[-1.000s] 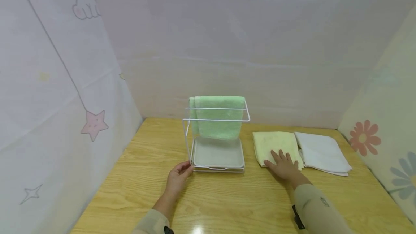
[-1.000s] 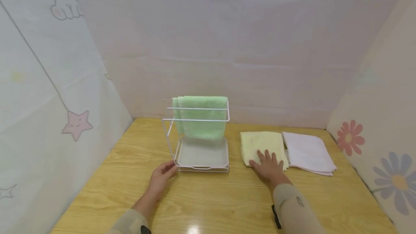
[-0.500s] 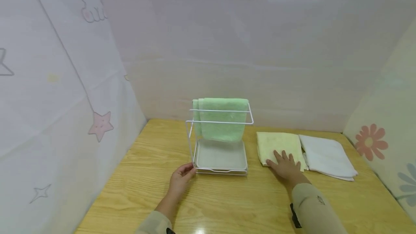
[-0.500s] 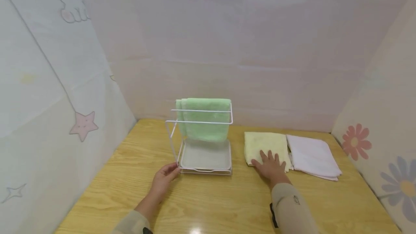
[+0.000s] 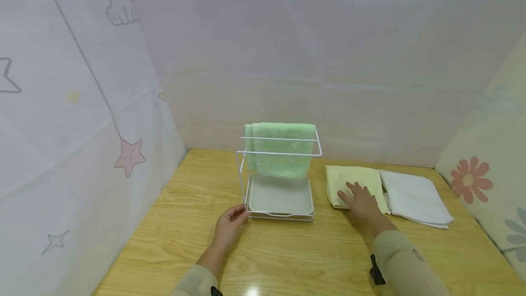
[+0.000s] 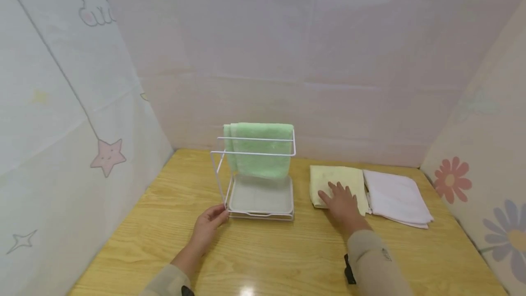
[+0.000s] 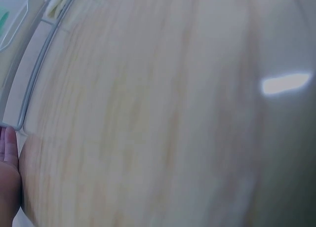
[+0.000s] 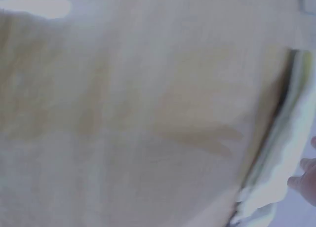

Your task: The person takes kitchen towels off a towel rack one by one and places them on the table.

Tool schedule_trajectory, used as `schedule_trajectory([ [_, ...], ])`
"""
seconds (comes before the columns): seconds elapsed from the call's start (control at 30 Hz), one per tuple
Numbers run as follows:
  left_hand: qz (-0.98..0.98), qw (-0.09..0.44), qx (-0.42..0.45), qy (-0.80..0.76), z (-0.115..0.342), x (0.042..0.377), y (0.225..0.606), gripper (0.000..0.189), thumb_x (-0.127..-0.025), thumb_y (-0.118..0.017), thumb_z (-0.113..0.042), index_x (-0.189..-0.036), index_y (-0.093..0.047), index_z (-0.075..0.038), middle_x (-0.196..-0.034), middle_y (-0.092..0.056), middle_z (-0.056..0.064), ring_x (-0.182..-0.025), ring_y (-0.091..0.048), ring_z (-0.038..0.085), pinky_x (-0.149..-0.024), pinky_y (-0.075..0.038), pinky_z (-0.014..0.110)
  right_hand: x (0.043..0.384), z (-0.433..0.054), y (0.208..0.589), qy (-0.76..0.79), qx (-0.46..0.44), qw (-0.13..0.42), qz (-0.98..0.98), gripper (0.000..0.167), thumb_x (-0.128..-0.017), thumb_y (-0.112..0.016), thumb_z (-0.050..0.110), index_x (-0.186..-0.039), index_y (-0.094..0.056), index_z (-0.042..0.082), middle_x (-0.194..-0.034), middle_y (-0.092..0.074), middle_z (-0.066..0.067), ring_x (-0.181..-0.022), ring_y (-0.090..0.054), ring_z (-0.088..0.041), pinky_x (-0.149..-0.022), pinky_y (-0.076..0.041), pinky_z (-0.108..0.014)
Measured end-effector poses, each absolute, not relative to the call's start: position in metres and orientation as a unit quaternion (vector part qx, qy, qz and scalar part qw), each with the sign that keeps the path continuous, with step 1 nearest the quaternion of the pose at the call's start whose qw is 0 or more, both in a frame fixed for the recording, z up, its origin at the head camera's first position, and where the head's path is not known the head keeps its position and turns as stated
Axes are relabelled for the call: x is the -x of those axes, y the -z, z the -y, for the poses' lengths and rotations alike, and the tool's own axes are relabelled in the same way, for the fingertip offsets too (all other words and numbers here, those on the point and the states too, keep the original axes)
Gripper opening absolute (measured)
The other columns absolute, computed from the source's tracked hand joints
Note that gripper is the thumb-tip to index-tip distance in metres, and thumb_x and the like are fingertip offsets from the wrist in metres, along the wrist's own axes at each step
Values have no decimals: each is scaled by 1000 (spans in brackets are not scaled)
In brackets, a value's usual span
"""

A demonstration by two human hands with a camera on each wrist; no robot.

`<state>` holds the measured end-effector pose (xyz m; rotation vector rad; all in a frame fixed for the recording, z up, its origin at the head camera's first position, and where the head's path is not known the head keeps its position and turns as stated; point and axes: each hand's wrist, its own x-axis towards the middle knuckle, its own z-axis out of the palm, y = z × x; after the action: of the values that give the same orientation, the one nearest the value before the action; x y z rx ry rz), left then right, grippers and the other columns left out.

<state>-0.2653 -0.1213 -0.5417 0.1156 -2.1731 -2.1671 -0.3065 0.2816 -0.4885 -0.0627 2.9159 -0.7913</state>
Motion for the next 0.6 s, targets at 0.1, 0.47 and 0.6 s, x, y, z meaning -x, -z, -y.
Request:
schedule_trajectory([
  [0.1, 706, 33, -37, 707, 121, 265, 541, 37, -92, -68, -10, -123, -60, 9, -121, -64, 22, -89, -62, 1, -81, -55, 16, 311, -277, 467, 301, 35, 29, -952, 78, -101, -32, 60, -153, -26, 3, -159, -18, -30, -142, -17, -55, -112, -19, -72],
  [0.47, 694, 37, -39, 718, 121, 267, 543, 37, -91, -68, -8, -122, -60, 10, -117, -66, 19, -87, -62, 0, -80, -54, 14, 326, -244, 366, 407, 64, -47, -910, 68, -100, -38, 59, -148, -41, 11, -145, -48, -18, -134, -43, -40, -107, -41, -59],
  [0.6, 692, 35, -37, 720, 121, 267, 543, 37, -92, -68, -8, -123, -59, 10, -118, -65, 20, -87, -62, 0, -80, -54, 14, 332, -230, 337, 409, 77, -63, -907, 65, -100, -40, 58, -146, -43, 13, -143, -50, -15, -134, -44, -38, -108, -41, -57],
])
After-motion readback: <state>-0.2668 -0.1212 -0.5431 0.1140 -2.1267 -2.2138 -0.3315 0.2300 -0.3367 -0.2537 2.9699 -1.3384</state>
